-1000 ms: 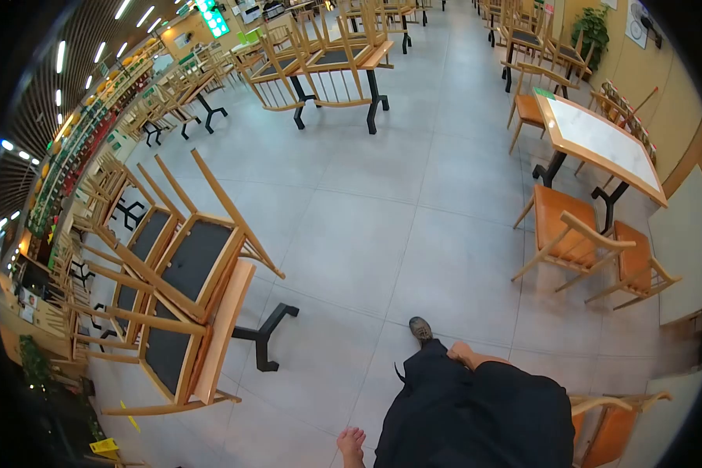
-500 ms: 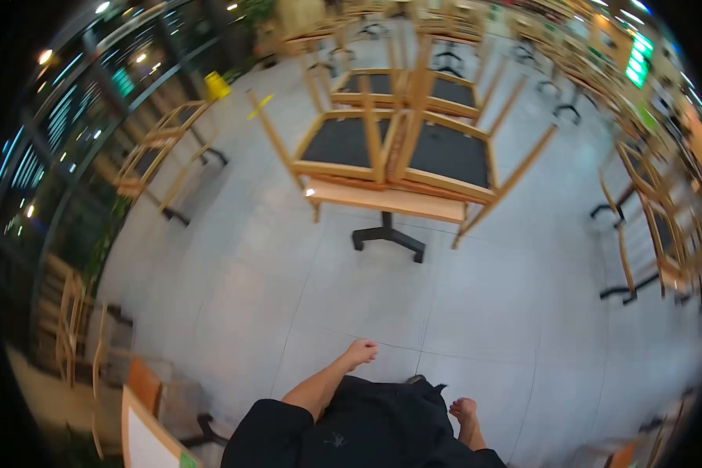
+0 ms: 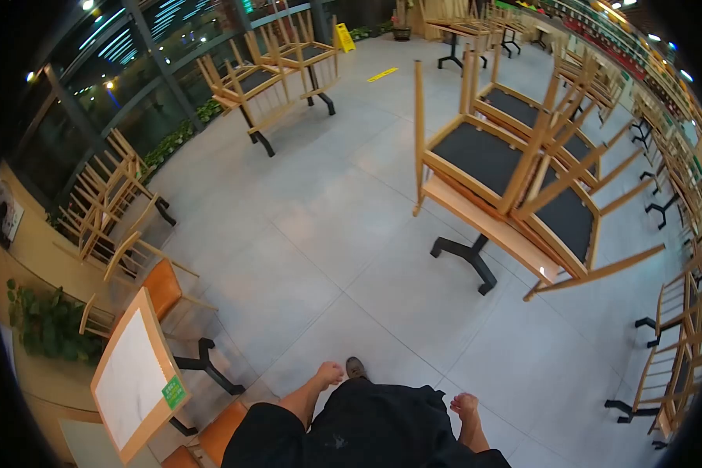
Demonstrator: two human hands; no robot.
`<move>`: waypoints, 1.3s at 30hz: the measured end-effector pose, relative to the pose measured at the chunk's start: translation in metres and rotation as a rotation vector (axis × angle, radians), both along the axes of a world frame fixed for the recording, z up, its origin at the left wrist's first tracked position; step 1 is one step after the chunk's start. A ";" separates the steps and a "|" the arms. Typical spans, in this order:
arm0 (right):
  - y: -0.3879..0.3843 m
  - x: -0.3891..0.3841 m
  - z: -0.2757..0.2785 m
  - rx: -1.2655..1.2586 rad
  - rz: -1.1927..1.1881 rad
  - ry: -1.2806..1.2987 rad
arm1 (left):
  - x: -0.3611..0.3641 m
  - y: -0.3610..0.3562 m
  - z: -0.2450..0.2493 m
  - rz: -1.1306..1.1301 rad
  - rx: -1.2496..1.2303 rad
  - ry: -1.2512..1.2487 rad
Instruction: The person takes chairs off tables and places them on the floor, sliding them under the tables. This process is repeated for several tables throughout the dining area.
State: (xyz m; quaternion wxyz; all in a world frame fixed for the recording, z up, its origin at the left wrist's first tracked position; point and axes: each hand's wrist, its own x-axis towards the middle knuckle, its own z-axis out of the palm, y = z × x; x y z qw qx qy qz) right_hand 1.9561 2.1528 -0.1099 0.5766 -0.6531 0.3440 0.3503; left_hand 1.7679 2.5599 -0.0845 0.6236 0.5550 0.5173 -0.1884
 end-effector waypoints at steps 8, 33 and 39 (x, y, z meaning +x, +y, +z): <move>0.131 0.015 -0.031 -0.580 1.588 -0.580 | -0.051 0.106 0.002 0.201 -0.065 -0.087; 0.740 0.325 -0.108 0.191 1.490 -0.580 | 0.013 0.405 0.023 1.122 -0.035 -0.068; 0.938 0.345 -0.008 0.160 1.012 -0.224 | 0.040 0.487 -0.010 1.218 -0.122 -0.032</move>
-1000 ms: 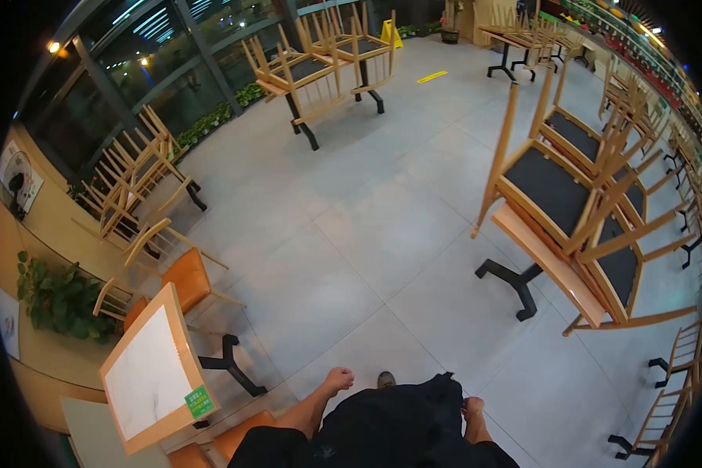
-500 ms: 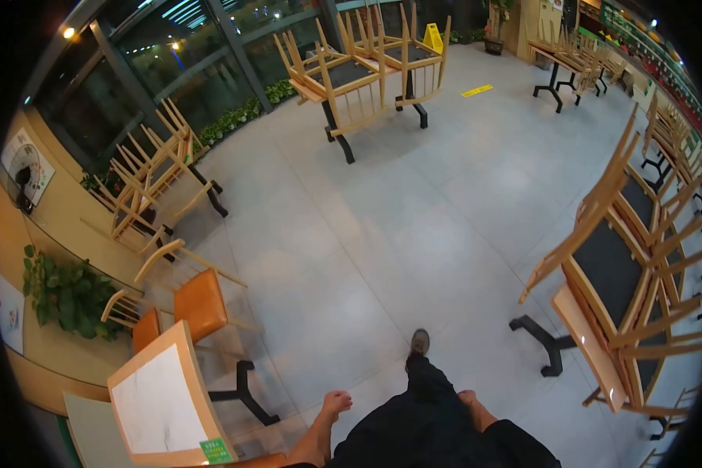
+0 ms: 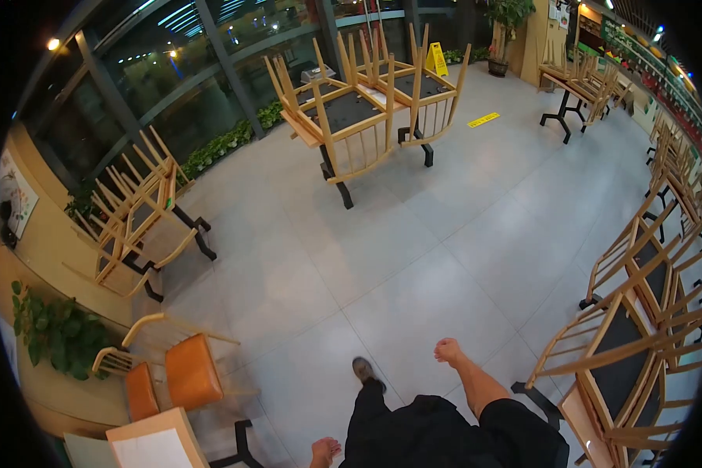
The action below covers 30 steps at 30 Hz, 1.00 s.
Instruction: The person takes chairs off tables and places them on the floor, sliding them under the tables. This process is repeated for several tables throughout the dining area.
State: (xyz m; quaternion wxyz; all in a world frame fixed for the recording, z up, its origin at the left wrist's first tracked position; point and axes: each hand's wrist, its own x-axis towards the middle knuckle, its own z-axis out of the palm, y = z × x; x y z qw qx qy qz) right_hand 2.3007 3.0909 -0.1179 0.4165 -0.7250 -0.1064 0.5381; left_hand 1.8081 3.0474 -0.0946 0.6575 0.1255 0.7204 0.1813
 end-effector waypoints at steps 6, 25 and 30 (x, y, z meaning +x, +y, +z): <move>0.055 0.007 -0.008 -0.062 -0.148 -0.094 | 0.022 0.162 -0.017 -0.136 0.010 -0.031; 0.223 0.188 -0.072 -0.065 -0.562 0.281 | 0.462 0.630 0.068 -0.574 0.353 -0.315; 0.299 0.319 -0.017 0.092 -0.465 0.119 | 0.567 0.699 0.089 -0.528 0.426 -0.298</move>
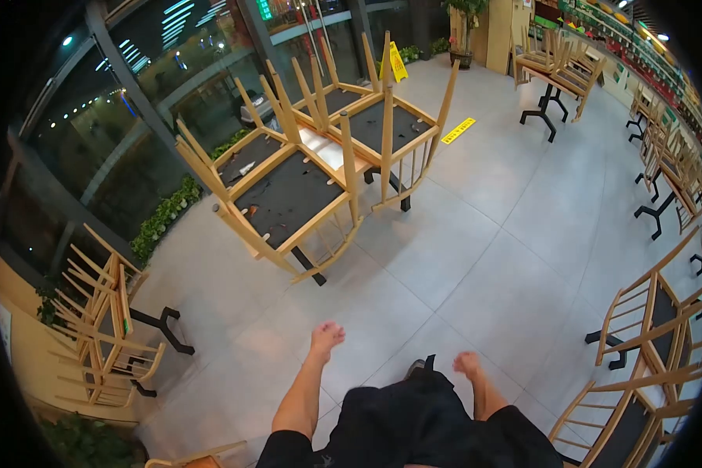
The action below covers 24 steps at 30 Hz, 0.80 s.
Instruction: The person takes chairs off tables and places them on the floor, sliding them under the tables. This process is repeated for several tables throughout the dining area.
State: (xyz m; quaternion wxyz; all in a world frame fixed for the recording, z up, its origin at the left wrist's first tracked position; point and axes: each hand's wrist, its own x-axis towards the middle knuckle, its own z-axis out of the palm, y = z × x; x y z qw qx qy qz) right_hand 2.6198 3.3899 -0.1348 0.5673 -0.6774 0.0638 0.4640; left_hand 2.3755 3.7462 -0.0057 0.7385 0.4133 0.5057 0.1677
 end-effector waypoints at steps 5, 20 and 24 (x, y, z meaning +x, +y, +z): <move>0.060 0.081 0.029 -0.060 -0.082 -0.056 | 0.098 0.080 0.046 -0.001 0.195 -0.189; 0.088 0.141 -0.084 -0.232 -0.302 0.154 | 0.351 0.282 0.141 -0.178 1.291 0.036; 0.109 0.152 -0.077 -0.201 -0.039 -0.021 | 0.357 0.285 0.134 -0.386 1.011 -0.144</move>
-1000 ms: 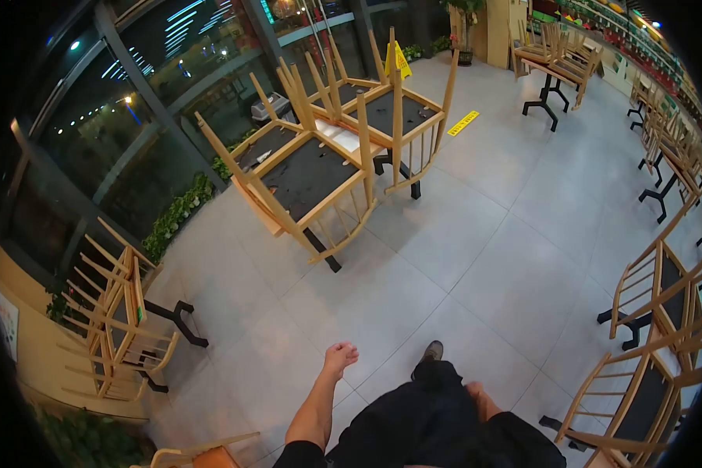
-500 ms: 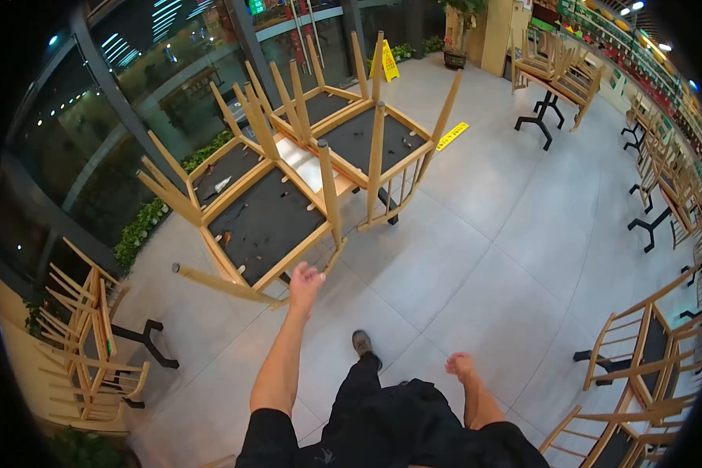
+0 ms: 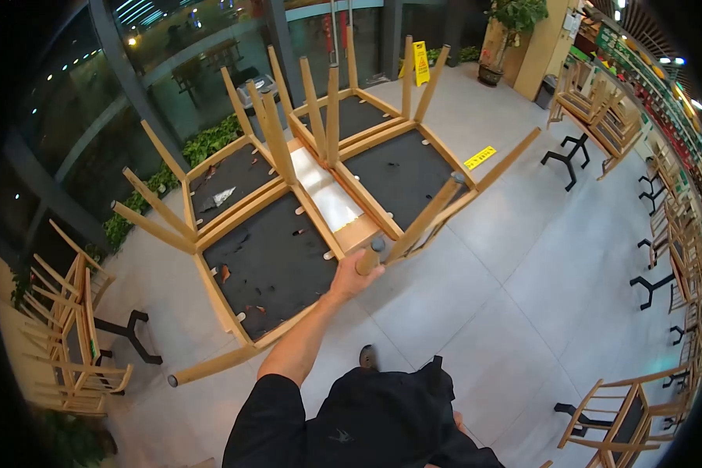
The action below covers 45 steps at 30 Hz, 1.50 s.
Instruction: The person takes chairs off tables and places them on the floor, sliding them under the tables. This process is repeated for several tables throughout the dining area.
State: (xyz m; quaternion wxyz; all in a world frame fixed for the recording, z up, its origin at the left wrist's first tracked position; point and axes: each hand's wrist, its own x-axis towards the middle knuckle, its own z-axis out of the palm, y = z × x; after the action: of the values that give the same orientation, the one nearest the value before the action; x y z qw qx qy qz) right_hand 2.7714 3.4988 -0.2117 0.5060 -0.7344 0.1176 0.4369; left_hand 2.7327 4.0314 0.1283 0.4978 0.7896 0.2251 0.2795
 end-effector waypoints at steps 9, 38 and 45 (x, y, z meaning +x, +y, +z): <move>0.142 0.147 0.044 0.125 0.301 -0.040 | 0.001 0.001 -0.007 0.059 -0.028 -0.098; 0.431 0.170 0.102 0.051 1.106 0.174 | -0.066 -0.030 0.117 0.201 -0.160 -0.563; 0.416 0.150 0.084 -0.031 1.004 0.313 | -0.088 -0.045 0.137 0.204 -0.123 -0.753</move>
State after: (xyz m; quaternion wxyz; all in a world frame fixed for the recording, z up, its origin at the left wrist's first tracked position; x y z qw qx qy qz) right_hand 2.9209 3.9149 -0.1273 0.1997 -0.6337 -0.1682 0.7282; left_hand 2.6448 3.9865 0.2648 0.5615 0.5740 0.1205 0.5838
